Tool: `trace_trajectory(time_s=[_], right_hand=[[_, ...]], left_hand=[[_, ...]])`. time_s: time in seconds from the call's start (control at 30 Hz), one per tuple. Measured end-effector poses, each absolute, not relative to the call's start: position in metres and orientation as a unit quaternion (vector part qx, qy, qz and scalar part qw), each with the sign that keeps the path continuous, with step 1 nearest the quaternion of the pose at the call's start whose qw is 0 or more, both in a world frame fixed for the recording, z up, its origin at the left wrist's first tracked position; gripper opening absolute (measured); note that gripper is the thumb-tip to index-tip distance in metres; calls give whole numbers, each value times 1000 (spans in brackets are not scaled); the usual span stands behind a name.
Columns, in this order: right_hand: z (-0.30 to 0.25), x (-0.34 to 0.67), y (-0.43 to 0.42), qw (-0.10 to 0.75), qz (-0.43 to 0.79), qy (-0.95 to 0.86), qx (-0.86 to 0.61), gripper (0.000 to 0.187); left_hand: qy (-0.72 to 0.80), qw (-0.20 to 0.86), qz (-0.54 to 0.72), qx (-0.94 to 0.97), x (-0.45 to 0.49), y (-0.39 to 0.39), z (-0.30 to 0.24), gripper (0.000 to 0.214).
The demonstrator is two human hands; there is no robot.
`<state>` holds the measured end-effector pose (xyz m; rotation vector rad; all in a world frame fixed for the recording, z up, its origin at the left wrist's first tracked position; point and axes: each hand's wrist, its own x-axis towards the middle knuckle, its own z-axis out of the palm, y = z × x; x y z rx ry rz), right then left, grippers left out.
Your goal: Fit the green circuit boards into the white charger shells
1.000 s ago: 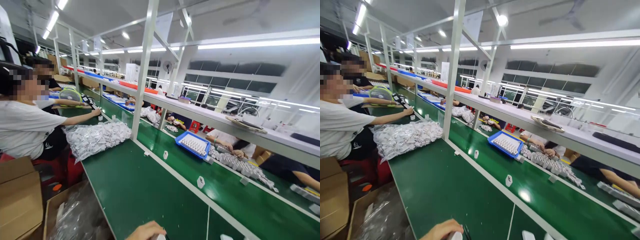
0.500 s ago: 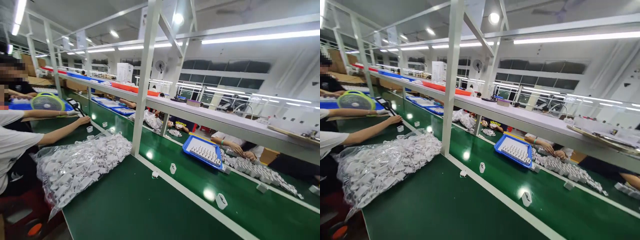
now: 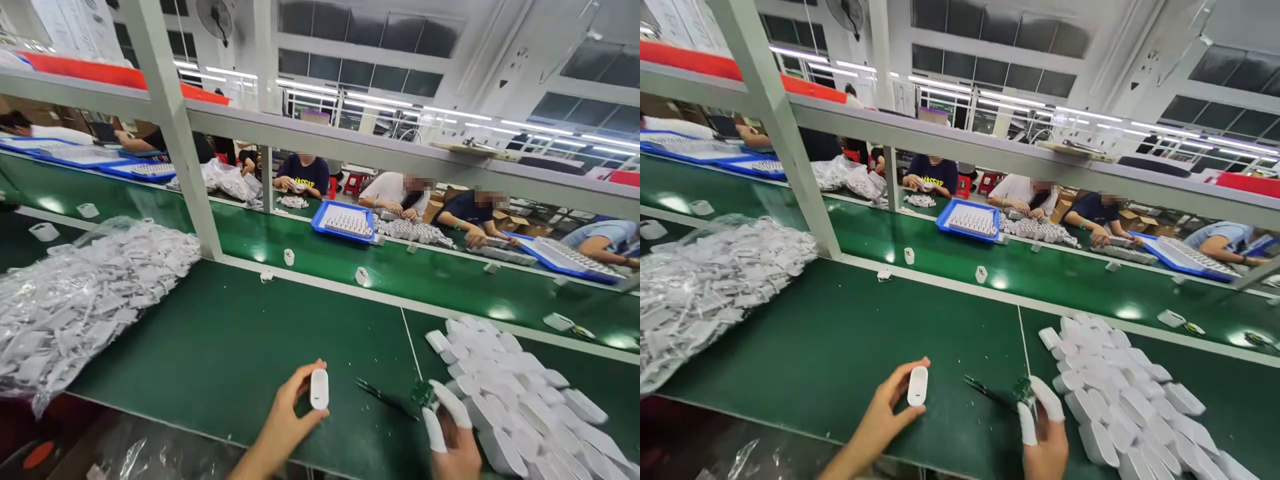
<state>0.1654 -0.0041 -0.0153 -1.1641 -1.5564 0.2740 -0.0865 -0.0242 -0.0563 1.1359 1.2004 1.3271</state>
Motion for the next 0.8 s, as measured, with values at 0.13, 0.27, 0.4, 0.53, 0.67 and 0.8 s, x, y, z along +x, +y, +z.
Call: trace_trajectory(time_s=[0.13, 0.27, 0.4, 0.53, 0.67, 0.8], right_hand=[[17, 156, 8, 566, 198, -750, -278, 28], [85, 132, 15, 557, 213, -800, -59, 32], [127, 122, 22, 594, 139, -792, -6, 29], [134, 125, 31, 584, 88, -807, -20, 27], [133, 130, 36, 584, 30, -810, -48, 23], [131, 133, 39, 583, 14, -808, -83, 21]], left_hand=[[444, 398, 534, 599, -81, -25, -12, 56], [350, 200, 555, 728, -69, -18, 54, 57], [286, 122, 556, 771, -60, -5, 101, 57], [254, 90, 549, 791, -56, 10, 118, 54], [237, 69, 550, 798, -53, 23, 122, 54], [232, 66, 553, 798, -50, 33, 118, 57]])
